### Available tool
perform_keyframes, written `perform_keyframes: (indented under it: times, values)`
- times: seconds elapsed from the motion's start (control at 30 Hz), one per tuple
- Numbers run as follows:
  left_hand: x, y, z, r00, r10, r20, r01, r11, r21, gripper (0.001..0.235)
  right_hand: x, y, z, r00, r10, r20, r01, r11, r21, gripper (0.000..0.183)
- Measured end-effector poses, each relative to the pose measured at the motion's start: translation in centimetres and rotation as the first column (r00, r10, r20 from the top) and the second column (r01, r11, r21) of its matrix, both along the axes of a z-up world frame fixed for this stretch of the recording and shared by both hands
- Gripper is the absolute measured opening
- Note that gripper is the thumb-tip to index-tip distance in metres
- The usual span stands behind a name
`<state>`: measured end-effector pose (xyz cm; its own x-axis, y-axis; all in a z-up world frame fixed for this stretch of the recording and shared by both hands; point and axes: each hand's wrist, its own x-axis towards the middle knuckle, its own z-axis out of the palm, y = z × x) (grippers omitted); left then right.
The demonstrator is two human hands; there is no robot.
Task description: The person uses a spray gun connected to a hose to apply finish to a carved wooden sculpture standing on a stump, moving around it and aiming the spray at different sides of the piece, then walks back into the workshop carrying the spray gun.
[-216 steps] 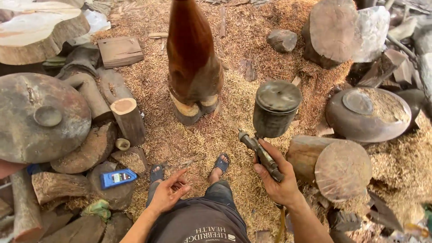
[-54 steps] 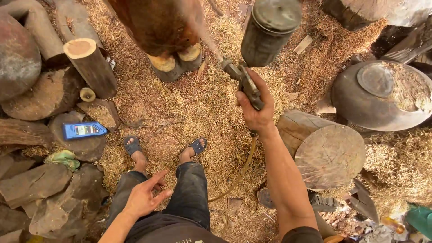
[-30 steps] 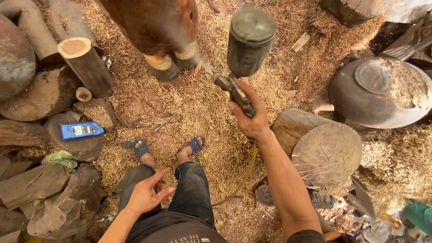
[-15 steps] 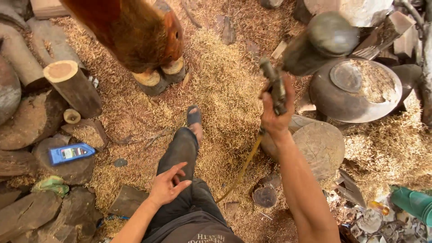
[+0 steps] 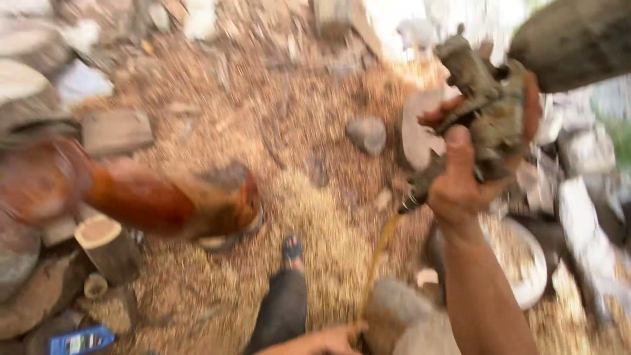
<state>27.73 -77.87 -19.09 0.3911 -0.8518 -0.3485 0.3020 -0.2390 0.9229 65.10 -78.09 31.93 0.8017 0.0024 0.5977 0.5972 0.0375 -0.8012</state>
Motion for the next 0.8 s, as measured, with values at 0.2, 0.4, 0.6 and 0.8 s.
perform_keyframes:
  times: [0.2,0.4,0.6,0.8]
  values:
    - [19.6,-4.6,2.4,0.695,0.614,-0.375,-0.442,0.775,0.452,0.059,10.4,-1.1,11.0,0.983,0.034,0.181,0.002,0.981,-0.197,0.051]
    - [36.8,1.5,15.8,0.34,0.903,-0.263,-0.896,0.396,0.201,0.036,18.2,-5.5,17.7,0.996,-0.067,0.05,0.084,0.827,-0.556,0.013]
    - [43.5,0.6,8.0,0.37,0.885,-0.282,-0.878,0.432,0.205,0.031,25.9,1.5,17.9,0.972,0.188,-0.14,-0.223,0.923,-0.315,0.061]
    - [46.6,4.4,14.7,0.677,0.727,0.111,-0.706,0.599,0.378,0.059,44.8,-2.2,5.0,0.797,0.523,-0.301,-0.602,0.728,-0.329,0.065]
